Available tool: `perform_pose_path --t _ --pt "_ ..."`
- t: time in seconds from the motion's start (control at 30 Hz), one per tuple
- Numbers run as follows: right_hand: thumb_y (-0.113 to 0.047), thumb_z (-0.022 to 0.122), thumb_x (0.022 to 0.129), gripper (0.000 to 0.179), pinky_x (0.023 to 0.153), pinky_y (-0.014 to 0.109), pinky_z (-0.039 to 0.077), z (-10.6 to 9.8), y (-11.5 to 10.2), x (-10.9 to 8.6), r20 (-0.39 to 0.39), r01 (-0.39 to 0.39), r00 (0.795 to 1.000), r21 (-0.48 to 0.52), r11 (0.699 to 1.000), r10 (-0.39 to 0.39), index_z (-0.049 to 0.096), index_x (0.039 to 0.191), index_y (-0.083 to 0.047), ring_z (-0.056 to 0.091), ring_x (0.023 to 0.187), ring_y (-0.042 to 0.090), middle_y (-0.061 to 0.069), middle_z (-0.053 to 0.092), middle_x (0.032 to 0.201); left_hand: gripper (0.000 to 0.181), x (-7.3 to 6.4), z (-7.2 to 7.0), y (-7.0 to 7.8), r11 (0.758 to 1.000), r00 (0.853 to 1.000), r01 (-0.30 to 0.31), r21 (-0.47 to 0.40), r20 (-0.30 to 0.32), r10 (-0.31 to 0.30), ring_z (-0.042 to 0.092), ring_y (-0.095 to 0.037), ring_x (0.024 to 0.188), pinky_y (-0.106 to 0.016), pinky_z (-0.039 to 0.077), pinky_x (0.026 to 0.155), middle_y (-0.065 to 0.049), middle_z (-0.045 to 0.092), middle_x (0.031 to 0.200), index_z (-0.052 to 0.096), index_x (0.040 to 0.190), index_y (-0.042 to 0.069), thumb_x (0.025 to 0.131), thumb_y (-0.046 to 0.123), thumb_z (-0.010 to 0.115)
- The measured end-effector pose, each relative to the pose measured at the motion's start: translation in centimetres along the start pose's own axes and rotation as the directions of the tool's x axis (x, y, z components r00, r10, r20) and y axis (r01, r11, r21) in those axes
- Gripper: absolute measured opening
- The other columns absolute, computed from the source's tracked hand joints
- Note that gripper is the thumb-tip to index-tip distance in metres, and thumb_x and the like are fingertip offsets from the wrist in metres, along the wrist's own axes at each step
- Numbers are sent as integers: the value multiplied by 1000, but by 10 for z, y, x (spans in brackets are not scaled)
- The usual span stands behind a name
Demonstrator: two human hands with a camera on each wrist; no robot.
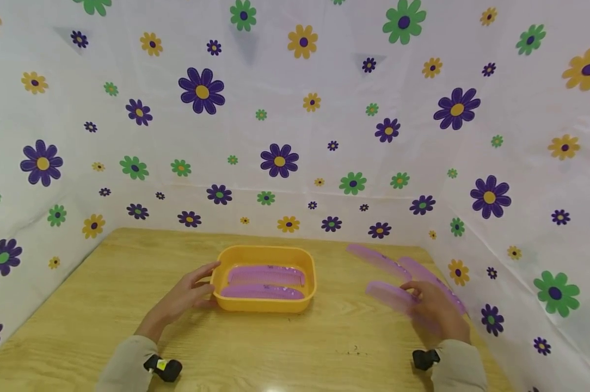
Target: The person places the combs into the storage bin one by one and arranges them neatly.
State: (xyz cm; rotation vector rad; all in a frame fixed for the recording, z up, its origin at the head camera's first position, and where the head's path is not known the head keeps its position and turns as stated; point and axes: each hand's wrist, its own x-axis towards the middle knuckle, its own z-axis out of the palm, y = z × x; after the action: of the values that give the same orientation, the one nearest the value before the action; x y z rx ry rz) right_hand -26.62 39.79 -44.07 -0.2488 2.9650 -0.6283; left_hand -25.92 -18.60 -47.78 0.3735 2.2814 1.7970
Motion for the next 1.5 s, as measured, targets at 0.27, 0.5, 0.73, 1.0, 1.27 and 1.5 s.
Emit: perform_pose_path --t 0.27,0.5,0.73,1.0,1.27,1.5 --pt "9 68 88 31 73 31 59 -1 6 5 -40 131 991 27 991 -130 72 118 4 66 91 29 22 71 104 66 2 -1 2 1000 1000 -1 -2 -1 1 50 -50 139 -47 61 98 -28 31 162 26 163 8 103 8 52" --pt "6 68 91 29 70 20 54 -6 2 3 -10 116 993 74 991 -115 73 119 1 64 90 22 16 72 102 66 0 1 1 1000 1000 -3 -11 0 3 50 -50 139 -47 62 97 -29 30 162 26 163 7 103 8 53" --pt "7 64 92 30 67 21 53 -11 -7 0 12 145 989 118 982 -147 72 120 3 64 89 23 21 73 105 66 0 1 1 1000 1000 1 -22 0 -1 50 -50 139 -48 62 97 -29 30 162 26 163 7 103 7 52" --pt "7 65 92 27 68 20 54 -10 -12 0 -32 233 972 104 967 -231 73 117 5 65 85 18 21 73 105 66 0 1 1 1000 1000 -7 -25 3 7 49 -50 139 -48 62 97 -30 29 162 25 163 6 103 6 52" --pt "7 66 92 23 67 20 54 -8 -17 1 -91 308 950 100 946 -299 73 115 7 64 85 12 25 72 110 66 0 1 1 999 1000 -9 -35 9 9 48 -52 140 -49 62 97 -30 28 162 24 163 5 103 6 50" --pt "7 63 94 26 62 20 47 -8 -23 1 -94 236 970 113 965 -226 71 119 6 57 79 9 23 72 104 67 0 2 1 1000 1000 1 -25 2 -1 49 -50 139 -47 62 96 -29 29 162 25 163 6 102 7 52"
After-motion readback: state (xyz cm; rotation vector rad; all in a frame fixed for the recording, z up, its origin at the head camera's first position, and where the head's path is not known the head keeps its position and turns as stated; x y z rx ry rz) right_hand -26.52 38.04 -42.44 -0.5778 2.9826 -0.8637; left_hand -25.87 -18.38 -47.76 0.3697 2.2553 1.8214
